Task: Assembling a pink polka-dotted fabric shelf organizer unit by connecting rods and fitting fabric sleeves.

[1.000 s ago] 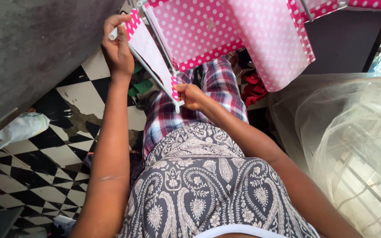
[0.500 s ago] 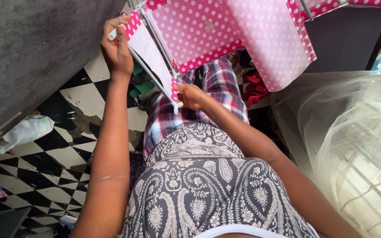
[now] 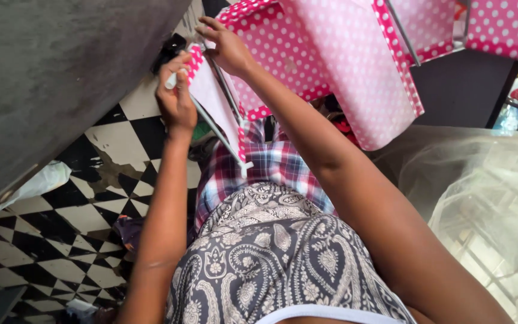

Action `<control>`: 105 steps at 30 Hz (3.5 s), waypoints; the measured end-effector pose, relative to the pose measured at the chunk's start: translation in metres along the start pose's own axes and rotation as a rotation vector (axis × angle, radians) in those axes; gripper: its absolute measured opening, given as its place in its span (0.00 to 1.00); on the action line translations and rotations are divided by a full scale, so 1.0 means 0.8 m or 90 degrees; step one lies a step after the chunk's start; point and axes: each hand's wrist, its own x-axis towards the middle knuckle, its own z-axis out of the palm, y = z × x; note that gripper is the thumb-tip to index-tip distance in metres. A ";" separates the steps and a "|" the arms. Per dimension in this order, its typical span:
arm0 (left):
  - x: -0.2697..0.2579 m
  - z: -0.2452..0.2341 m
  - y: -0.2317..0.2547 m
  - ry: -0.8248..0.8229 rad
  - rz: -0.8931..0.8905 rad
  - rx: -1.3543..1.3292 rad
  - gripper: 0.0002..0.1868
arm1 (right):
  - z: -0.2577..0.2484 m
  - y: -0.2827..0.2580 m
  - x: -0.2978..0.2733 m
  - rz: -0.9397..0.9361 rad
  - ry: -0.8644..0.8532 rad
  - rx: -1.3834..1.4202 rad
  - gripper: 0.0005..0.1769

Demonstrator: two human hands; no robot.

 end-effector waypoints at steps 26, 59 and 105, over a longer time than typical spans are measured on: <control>-0.046 0.016 -0.003 0.028 -0.056 0.081 0.23 | 0.005 -0.006 -0.040 -0.083 -0.076 -0.251 0.14; -0.055 0.031 -0.007 0.041 -0.026 0.120 0.20 | 0.025 -0.011 -0.066 -0.051 0.041 -0.108 0.20; -0.068 0.031 -0.015 0.066 -0.040 0.082 0.15 | 0.028 -0.010 -0.071 -0.015 0.027 -0.149 0.16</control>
